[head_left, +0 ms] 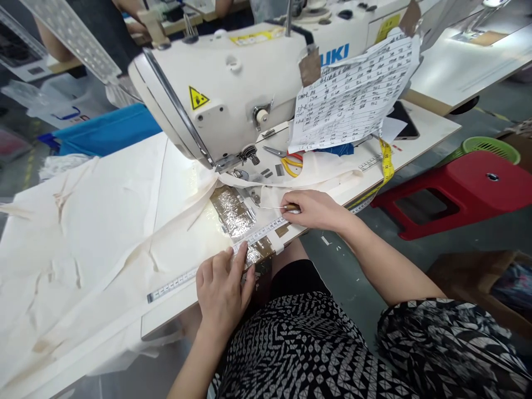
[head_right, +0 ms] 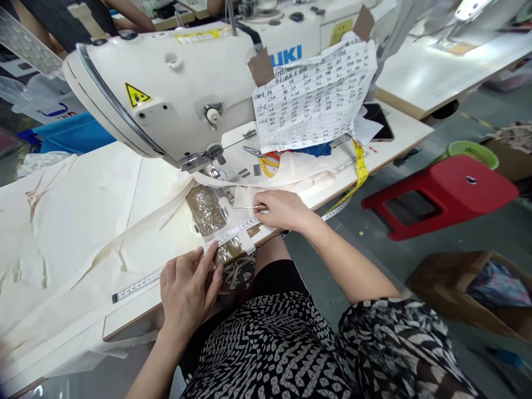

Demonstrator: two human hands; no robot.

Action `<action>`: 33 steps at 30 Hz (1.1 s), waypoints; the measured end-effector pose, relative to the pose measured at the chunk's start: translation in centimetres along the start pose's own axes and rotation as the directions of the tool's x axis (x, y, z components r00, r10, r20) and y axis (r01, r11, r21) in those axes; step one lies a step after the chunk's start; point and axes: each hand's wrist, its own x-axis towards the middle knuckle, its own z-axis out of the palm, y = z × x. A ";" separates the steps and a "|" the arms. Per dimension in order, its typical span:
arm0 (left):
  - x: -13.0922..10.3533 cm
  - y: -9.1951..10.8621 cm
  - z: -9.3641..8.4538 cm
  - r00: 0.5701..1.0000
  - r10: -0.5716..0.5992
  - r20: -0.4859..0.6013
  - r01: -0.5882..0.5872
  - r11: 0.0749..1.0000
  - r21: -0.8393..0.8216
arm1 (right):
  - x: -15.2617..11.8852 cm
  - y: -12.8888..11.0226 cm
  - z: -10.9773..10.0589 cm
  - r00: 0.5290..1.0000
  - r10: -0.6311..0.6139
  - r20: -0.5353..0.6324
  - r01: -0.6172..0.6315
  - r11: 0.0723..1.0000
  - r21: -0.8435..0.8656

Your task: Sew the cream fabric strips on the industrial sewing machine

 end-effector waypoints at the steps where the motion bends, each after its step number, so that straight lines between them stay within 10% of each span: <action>1: 0.0 0.0 0.0 1.000 0.003 0.001 -0.003 1.000 -0.002 | 0.0 0.0 0.0 1.000 0.000 0.003 0.000 1.000 -0.002; 33: 0.1 0.0 0.0 1.000 0.014 -0.002 -0.014 1.000 -0.023 | -0.5 0.0 0.1 0.999 -0.021 -0.045 0.022 0.999 0.025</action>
